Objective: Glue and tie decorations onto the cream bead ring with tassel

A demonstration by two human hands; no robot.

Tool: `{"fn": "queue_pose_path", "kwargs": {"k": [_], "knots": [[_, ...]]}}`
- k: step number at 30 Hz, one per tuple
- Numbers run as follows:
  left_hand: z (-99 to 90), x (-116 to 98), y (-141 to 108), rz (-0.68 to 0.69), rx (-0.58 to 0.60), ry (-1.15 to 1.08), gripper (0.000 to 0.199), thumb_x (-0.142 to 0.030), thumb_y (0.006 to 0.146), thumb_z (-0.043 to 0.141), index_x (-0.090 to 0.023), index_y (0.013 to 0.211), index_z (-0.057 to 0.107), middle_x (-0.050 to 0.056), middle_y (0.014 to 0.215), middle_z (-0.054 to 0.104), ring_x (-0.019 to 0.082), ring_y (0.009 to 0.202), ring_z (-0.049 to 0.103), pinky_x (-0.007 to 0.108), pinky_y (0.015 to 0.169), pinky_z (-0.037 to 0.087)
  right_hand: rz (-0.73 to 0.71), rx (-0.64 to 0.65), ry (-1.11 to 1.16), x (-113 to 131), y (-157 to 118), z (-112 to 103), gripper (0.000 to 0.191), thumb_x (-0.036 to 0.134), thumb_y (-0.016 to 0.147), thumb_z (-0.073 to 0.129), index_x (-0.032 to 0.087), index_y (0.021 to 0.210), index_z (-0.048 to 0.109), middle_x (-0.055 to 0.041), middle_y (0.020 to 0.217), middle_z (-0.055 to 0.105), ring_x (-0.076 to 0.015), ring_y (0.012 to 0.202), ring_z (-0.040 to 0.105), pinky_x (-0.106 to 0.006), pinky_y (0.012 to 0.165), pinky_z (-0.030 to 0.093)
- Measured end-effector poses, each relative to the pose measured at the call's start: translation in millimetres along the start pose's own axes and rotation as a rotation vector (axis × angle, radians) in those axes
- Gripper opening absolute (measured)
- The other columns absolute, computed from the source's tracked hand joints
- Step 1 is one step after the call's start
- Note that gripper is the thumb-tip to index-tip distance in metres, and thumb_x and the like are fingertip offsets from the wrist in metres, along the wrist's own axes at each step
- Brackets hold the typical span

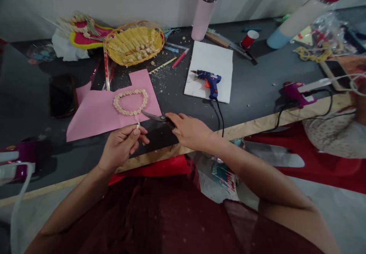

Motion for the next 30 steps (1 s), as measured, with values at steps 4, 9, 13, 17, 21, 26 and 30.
{"fn": "queue_pose_path", "kwargs": {"k": [4, 9, 13, 17, 21, 26, 30], "knots": [[-5.9, 0, -3, -0.027, -0.013, -0.07, 0.026, -0.04, 0.095, 0.056, -0.016, 0.098, 0.067, 0.003, 0.075, 0.071, 0.002, 0.043, 0.04, 0.016, 0.043, 0.031, 0.112, -0.119, -0.133, -21, 3, -9, 0.06, 0.036, 0.093, 0.05, 0.02, 0.149, 0.034, -0.016, 0.131, 0.059, -0.0329, 0.11, 0.063, -0.046, 0.091, 0.05], [-9.0, -3, -4, -0.07, 0.027, -0.129, 0.027, -0.041, 0.094, 0.058, -0.016, 0.099, 0.068, 0.003, 0.075, 0.07, 0.002, 0.044, 0.04, 0.016, 0.044, 0.03, 0.181, -0.224, -0.245, -35, 10, -16, 0.062, 0.044, 0.094, 0.051, 0.017, 0.147, 0.037, -0.0167, 0.12, 0.063, -0.0347, 0.112, 0.059, -0.046, 0.09, 0.049], [-10.9, -9, -5, -0.097, 0.03, -0.138, 0.03, -0.042, 0.092, 0.06, -0.016, 0.104, 0.068, 0.004, 0.077, 0.069, 0.003, 0.047, 0.04, 0.015, 0.044, 0.03, 0.233, -0.29, -0.316, -42, 17, -14, 0.062, 0.047, 0.095, 0.048, 0.013, 0.147, 0.039, -0.0196, 0.119, 0.062, -0.0354, 0.112, 0.056, -0.046, 0.09, 0.048], [-13.3, -10, -7, -0.131, 0.063, -0.1, 0.036, -0.042, 0.091, 0.061, -0.016, 0.115, 0.065, 0.006, 0.083, 0.069, 0.004, 0.05, 0.04, 0.016, 0.044, 0.031, 0.223, -0.319, -0.327, -43, 23, -6, 0.064, 0.047, 0.094, 0.049, 0.011, 0.146, 0.039, -0.0212, 0.124, 0.059, -0.0356, 0.114, 0.054, -0.048, 0.091, 0.047], [-19.0, -7, -7, -0.147, 0.137, -0.02, 0.038, -0.044, 0.091, 0.06, -0.016, 0.116, 0.064, 0.007, 0.086, 0.069, 0.004, 0.05, 0.039, 0.017, 0.044, 0.031, 0.153, -0.286, -0.303, -41, 23, -4, 0.063, 0.048, 0.091, 0.055, 0.01, 0.14, 0.047, -0.0215, 0.131, 0.055, -0.0351, 0.12, 0.051, -0.048, 0.095, 0.046], [-25.9, -8, -4, -0.19, 0.181, -0.046, 0.04, -0.046, 0.087, 0.064, -0.016, 0.114, 0.066, 0.006, 0.084, 0.068, 0.004, 0.049, 0.037, 0.016, 0.042, 0.027, -0.004, -0.294, -0.25, -46, 37, -43, 0.041, 0.034, 0.096, 0.047, 0.015, 0.129, 0.06, -0.013, 0.128, 0.063, -0.0287, 0.118, 0.055, -0.045, 0.102, 0.042], [-27.9, -6, 0, -0.236, 0.176, -0.15, 0.039, -0.046, 0.084, 0.07, -0.017, 0.11, 0.068, 0.005, 0.082, 0.067, 0.003, 0.048, 0.036, 0.015, 0.041, 0.025, 0.103, -0.401, -0.298, -64, 82, -101, 0.035, 0.024, 0.094, 0.044, 0.019, 0.12, 0.066, -0.0086, 0.115, 0.07, -0.027, 0.108, 0.061, -0.043, 0.098, 0.043]]}}
Point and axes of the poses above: each hand's wrist, its own y-axis towards the middle knuckle, its own z-axis out of the palm, x = y × z, the point moved 4 cm from there along y, towards the middle knuckle
